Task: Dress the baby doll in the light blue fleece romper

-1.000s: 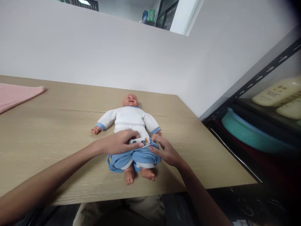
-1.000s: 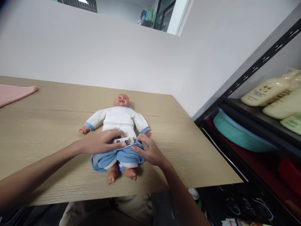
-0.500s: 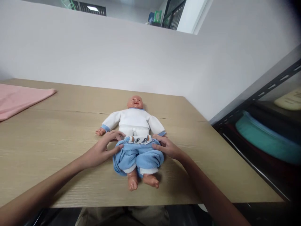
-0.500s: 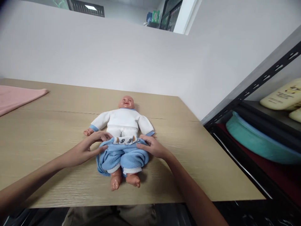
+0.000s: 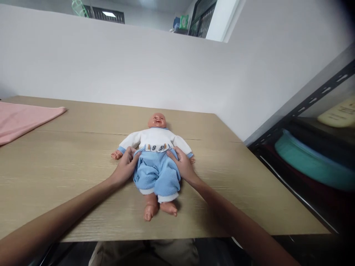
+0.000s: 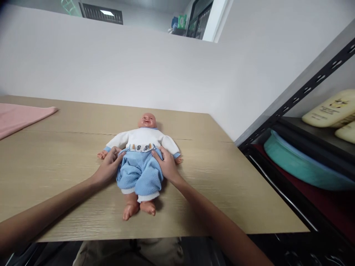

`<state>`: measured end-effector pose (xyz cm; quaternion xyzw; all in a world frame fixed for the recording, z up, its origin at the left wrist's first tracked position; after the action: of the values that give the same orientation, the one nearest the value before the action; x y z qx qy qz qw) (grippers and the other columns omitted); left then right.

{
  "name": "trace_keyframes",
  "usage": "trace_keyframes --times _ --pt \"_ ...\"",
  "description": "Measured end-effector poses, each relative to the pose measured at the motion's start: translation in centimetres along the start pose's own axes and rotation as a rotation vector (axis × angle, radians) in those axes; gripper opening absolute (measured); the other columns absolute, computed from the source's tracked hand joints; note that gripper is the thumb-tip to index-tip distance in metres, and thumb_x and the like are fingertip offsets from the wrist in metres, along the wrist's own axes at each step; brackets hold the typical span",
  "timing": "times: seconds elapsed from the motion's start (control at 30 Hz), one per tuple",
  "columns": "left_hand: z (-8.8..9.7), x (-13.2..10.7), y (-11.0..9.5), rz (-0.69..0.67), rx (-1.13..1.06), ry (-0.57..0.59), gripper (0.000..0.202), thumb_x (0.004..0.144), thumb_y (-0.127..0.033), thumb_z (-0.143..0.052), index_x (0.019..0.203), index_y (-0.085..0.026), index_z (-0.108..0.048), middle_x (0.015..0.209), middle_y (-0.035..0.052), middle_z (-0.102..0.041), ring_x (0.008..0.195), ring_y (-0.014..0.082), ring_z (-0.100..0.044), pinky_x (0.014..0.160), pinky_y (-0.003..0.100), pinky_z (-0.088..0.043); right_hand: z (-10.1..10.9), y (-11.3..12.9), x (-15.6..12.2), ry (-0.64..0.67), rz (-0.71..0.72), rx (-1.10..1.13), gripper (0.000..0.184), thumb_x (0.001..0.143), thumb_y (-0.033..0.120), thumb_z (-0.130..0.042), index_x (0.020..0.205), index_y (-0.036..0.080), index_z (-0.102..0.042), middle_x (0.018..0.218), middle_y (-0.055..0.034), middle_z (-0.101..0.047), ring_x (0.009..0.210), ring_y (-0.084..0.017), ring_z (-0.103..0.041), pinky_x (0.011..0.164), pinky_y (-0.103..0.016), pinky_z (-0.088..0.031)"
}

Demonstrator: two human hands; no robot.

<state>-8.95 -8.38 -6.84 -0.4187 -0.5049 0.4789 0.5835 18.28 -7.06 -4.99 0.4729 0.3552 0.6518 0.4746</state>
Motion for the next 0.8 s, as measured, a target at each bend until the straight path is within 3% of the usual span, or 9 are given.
trace_keyframes --times 0.07,0.13,0.2,0.27,0.33,0.43,0.53,0.7,0.8 --pt "0.0 0.3 -0.1 -0.013 0.033 0.002 0.052 0.103 -0.076 -0.065 0.1 -0.026 -0.053 0.087 -0.0038 -0.051 0.08 0.0195 -0.053 0.077 0.035 -0.048 -0.2 0.3 0.2 -0.022 0.02 -0.043 0.044 0.101 0.069 -0.068 0.093 0.027 -0.061 0.088 -0.0003 -0.064 0.088 -0.025 -0.06 0.087 -0.038 -0.051" --pt "0.3 0.0 -0.6 -0.075 0.111 0.038 0.046 0.108 -0.071 -0.06 0.107 -0.026 -0.06 0.103 0.0018 -0.062 0.1 0.0246 -0.061 0.096 0.041 -0.052 -0.1 0.5 0.0 -0.026 0.057 -0.061 0.041 0.102 0.066 -0.069 0.091 0.027 -0.06 0.089 -0.0009 -0.064 0.089 -0.026 -0.06 0.089 -0.039 -0.052" --pt "0.8 -0.6 -1.3 -0.178 0.218 0.085 0.039 0.11 -0.064 -0.062 0.113 -0.026 -0.067 0.132 0.008 -0.068 0.13 0.0304 -0.06 0.121 0.05 -0.042 0.2 0.6 -0.3 -0.051 0.12 -0.082 0.036 0.103 0.061 -0.069 0.092 0.028 -0.061 0.096 -0.0026 -0.065 0.097 -0.027 -0.061 0.097 -0.041 -0.051" --pt "1.1 -0.7 -1.8 -0.268 0.289 0.125 0.035 0.108 -0.06 -0.068 0.112 -0.026 -0.069 0.152 0.0102 -0.064 0.15 0.0334 -0.051 0.133 0.053 -0.03 0.4 0.6 -0.5 -0.071 0.158 -0.096 0.031 0.105 0.058 -0.067 0.096 0.028 -0.062 0.1 -0.0036 -0.066 0.102 -0.028 -0.061 0.103 -0.043 -0.049" --pt "1.0 -0.1 -1.8 -0.273 0.272 0.158 0.035 0.107 -0.061 -0.069 0.111 -0.026 -0.067 0.15 0.0104 -0.067 0.147 0.0327 -0.053 0.131 0.051 -0.034 0.3 0.6 -0.1 -0.051 0.142 -0.086 0.031 0.108 0.058 -0.063 0.099 0.028 -0.06 0.098 -0.0025 -0.065 0.099 -0.027 -0.061 0.1 -0.042 -0.049" --pt "0.2 1.8 -1.1 -0.148 0.139 0.1 0.042 0.107 -0.067 -0.064 0.104 -0.026 -0.06 0.112 0.0049 -0.07 0.111 0.027 -0.064 0.106 0.043 -0.051 -0.3 0.3 1.4 -0.044 0.106 -0.067 0.037 0.108 0.064 -0.061 0.097 0.029 -0.056 0.094 -0.0002 -0.062 0.093 -0.026 -0.061 0.093 -0.039 -0.048" --pt "-0.7 3.7 -0.3 -0.003 -0.056 0.014 0.053 0.097 -0.078 -0.07 0.098 -0.027 -0.054 0.092 -0.0004 -0.061 0.087 0.0225 -0.06 0.084 0.036 -0.051 -0.8 0.0 3.0 -0.076 0.106 -0.066 0.043 0.105 0.07 -0.062 0.095 0.028 -0.054 0.094 0.0002 -0.062 0.094 -0.025 -0.062 0.094 -0.038 -0.049" --pt "-0.3 3.4 -0.2 -0.001 -0.096 0.002 0.052 0.09 -0.072 -0.081 0.099 -0.023 -0.065 0.098 0.0027 -0.068 0.096 0.0243 -0.064 0.092 0.037 -0.052 -0.2 -0.4 2.6 -0.044 0.03 -0.037 0.046 0.101 0.072 -0.068 0.102 0.026 -0.068 0.106 -0.0047 -0.073 0.109 -0.029 -0.068 0.111 -0.044 -0.052" --pt "0.7 2.4 -0.2 0.02 -0.026 0.097 0.046 0.091 -0.065 -0.081 0.1 -0.022 -0.069 0.107 0.0057 -0.073 0.106 0.0286 -0.066 0.098 0.041 -0.053 1.3 -0.8 1.1 0.075 -0.183 0.114 0.049 0.09 0.069 -0.083 0.111 0.026 -0.077 0.122 -0.0089 -0.079 0.125 -0.034 -0.07 0.122 -0.051 -0.051"
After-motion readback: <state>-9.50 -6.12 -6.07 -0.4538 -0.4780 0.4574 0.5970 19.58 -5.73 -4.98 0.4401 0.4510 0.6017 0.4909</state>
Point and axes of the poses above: each hand's wrist, its own x-axis towards the middle knuckle, its own z-axis out of the back of the hand, y = z × x, the point moved 1 cm from there along x, towards the middle knuckle
